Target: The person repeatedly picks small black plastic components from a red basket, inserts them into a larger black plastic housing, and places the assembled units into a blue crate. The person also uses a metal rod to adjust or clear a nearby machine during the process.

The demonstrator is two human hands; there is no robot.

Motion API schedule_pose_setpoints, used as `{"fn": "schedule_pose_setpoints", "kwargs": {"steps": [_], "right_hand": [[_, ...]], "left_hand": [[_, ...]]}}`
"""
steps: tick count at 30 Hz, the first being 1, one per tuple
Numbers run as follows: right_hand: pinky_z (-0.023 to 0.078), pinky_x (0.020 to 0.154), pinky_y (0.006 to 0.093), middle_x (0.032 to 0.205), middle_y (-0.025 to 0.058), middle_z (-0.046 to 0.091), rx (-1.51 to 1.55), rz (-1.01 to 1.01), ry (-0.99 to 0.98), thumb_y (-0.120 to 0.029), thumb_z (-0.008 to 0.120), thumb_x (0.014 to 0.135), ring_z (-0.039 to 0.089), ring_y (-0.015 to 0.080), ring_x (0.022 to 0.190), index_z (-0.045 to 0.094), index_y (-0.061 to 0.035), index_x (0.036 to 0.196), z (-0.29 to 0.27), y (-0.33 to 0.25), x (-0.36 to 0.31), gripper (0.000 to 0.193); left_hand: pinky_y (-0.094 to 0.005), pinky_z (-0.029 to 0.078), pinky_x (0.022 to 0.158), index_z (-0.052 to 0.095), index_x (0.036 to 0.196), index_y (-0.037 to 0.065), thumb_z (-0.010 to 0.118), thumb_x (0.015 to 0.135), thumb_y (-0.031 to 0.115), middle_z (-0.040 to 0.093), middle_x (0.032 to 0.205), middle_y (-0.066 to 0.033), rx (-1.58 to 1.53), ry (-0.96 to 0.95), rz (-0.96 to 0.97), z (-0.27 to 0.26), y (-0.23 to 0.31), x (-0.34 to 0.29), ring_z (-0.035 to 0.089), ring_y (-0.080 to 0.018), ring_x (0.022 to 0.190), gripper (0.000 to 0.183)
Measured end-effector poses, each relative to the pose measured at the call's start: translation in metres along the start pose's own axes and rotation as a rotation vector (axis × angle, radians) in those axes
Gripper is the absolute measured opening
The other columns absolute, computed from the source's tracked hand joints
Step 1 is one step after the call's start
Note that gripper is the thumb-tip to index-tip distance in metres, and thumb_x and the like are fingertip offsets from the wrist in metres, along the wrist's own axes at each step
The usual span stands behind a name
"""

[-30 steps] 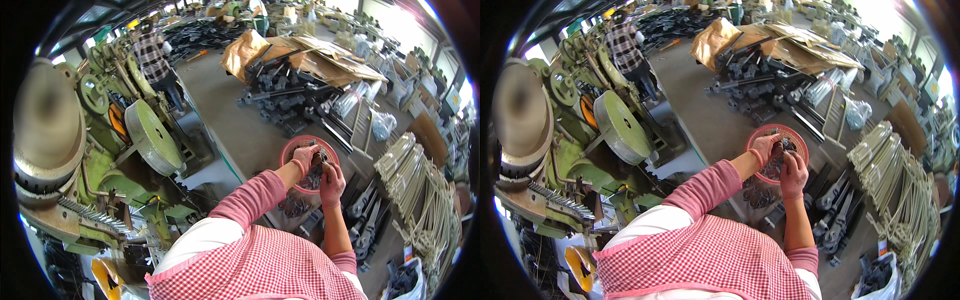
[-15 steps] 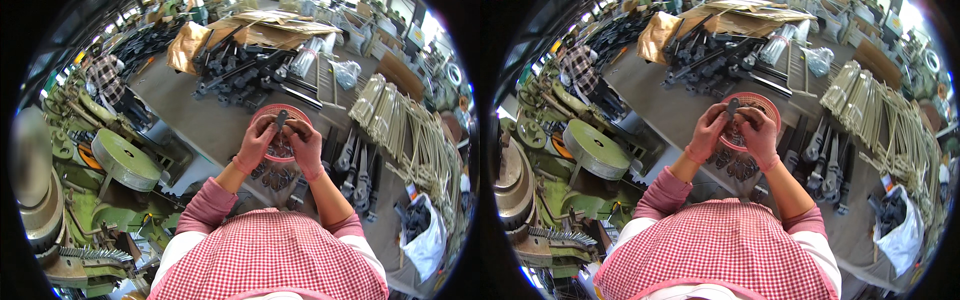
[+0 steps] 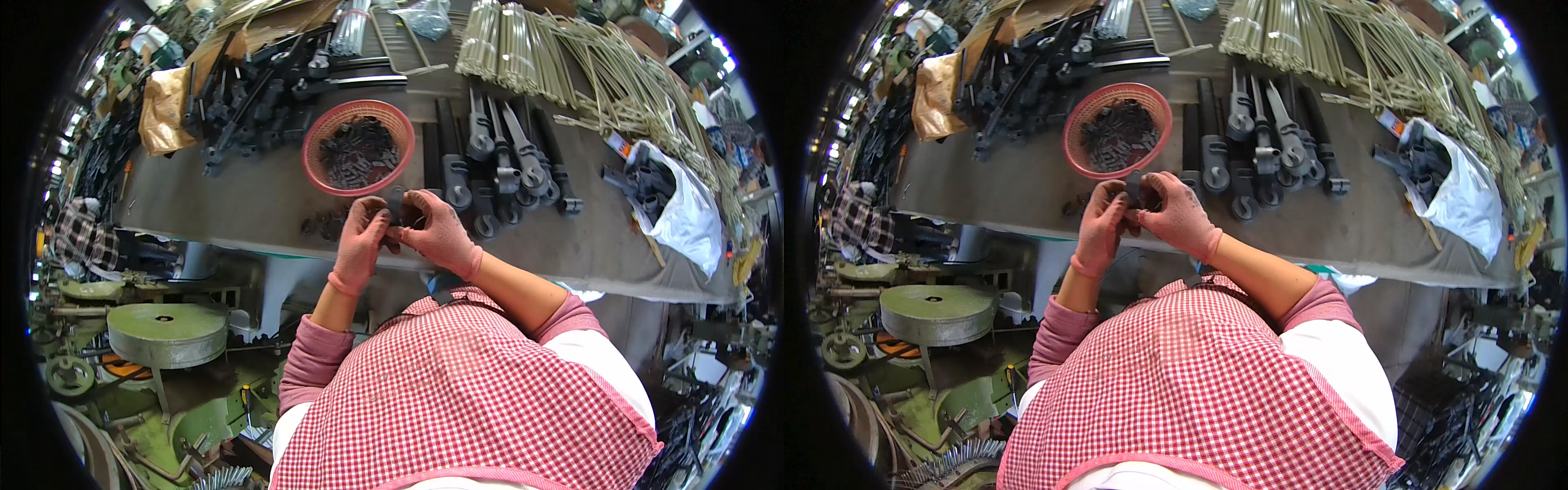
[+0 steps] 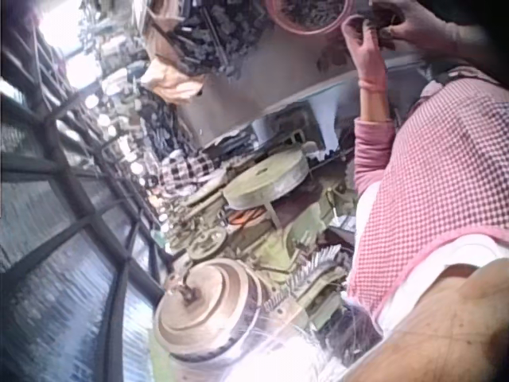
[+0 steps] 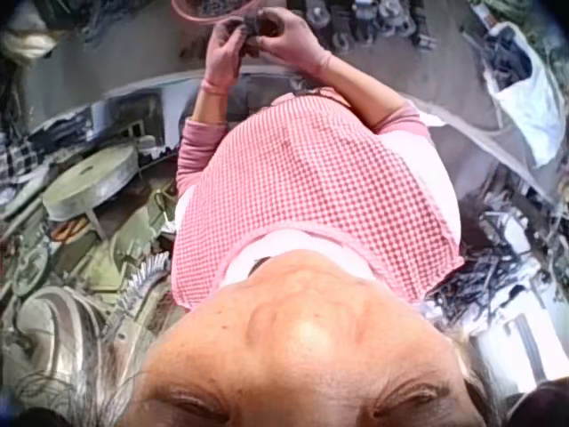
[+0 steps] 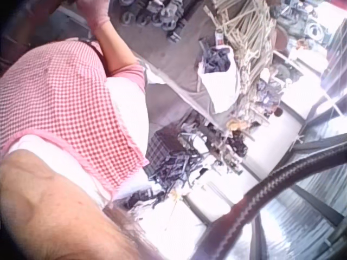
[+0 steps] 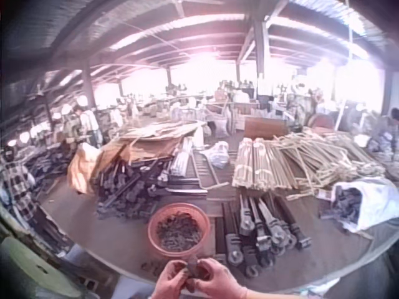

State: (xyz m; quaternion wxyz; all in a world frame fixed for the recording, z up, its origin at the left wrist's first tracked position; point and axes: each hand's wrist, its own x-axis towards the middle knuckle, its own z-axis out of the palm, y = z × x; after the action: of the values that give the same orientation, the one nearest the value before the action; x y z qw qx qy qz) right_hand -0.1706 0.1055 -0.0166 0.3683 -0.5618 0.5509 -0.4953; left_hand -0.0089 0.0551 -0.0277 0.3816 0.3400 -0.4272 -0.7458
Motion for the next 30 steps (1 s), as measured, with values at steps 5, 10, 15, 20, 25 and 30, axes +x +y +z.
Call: {"fn": "schedule_pose_setpoints", "kwargs": {"steps": [5,10,15,20,25,30], "right_hand": [[0.053,0.075,0.0284,0.096,0.0107,0.064,0.071,0.195,0.167,-0.015,0.080,0.074,0.063,0.0150,0.084,0.062,0.0040,0.108,-0.033,0.036,-0.022,0.043],[0.052,0.069,0.0276,0.086,0.0092,0.063,0.089,0.163,0.293,-0.011,0.077,0.074,0.061,0.0141,0.076,0.063,0.0024,0.099,-0.093,0.064,-0.004,0.032],[0.043,0.058,0.0234,0.072,0.0003,0.056,0.010,0.269,0.308,-0.004,0.074,0.081,0.048,0.0062,0.064,0.063,0.0004,0.093,-0.195,0.086,0.028,0.016],[0.041,0.056,0.0192,0.081,-0.0057,0.061,0.631,0.219,0.253,0.006,0.065,0.089,0.049,0.0026,0.065,0.067,-0.0033,0.118,-0.253,0.107,0.060,0.031],[0.052,0.070,0.0191,0.098,0.0012,0.067,0.755,0.314,0.115,0.002,0.067,0.090,0.062,0.0054,0.080,0.060,-0.0025,0.127,-0.292,0.132,0.082,0.038],[0.055,0.070,0.0235,0.095,0.0044,0.069,0.811,0.327,0.139,-0.007,0.070,0.092,0.066,0.0093,0.079,0.061,-0.0030,0.127,-0.298,0.155,0.094,0.036]], "left_hand": [[-0.0271,0.052,0.057,0.049,0.117,0.006,0.054,0.100,0.011,0.061,0.092,-0.0052,-0.010,-0.134,-0.070,0.033,-0.042,0.022,0.064,-0.0132,0.072,0.018],[-0.0269,0.053,0.060,0.053,0.117,0.008,0.054,0.101,0.012,0.061,0.095,-0.0022,0.000,-0.197,-0.093,0.086,-0.064,0.081,0.061,-0.0096,0.075,0.016],[-0.0278,0.054,0.064,0.060,0.107,0.006,0.047,0.104,0.017,0.064,0.084,-0.0036,0.193,-0.195,-0.198,0.132,-0.107,0.212,0.064,-0.0138,0.074,0.017],[-0.0437,0.048,0.097,0.056,0.123,0.006,0.061,0.092,0.028,0.057,0.123,-0.0220,1.345,0.168,0.085,0.162,-0.165,0.376,0.057,-0.0385,0.115,0.038],[-0.0424,0.048,0.100,0.051,0.129,0.003,0.068,0.087,0.035,0.059,0.126,-0.0216,1.439,0.220,-0.229,0.174,-0.190,0.454,0.059,-0.0369,0.118,0.056],[-0.0404,0.055,0.085,0.057,0.118,-0.005,0.075,0.079,0.034,0.067,0.110,-0.0194,1.174,0.179,-0.326,0.166,-0.184,0.468,0.067,-0.0326,0.097,0.058]]}}
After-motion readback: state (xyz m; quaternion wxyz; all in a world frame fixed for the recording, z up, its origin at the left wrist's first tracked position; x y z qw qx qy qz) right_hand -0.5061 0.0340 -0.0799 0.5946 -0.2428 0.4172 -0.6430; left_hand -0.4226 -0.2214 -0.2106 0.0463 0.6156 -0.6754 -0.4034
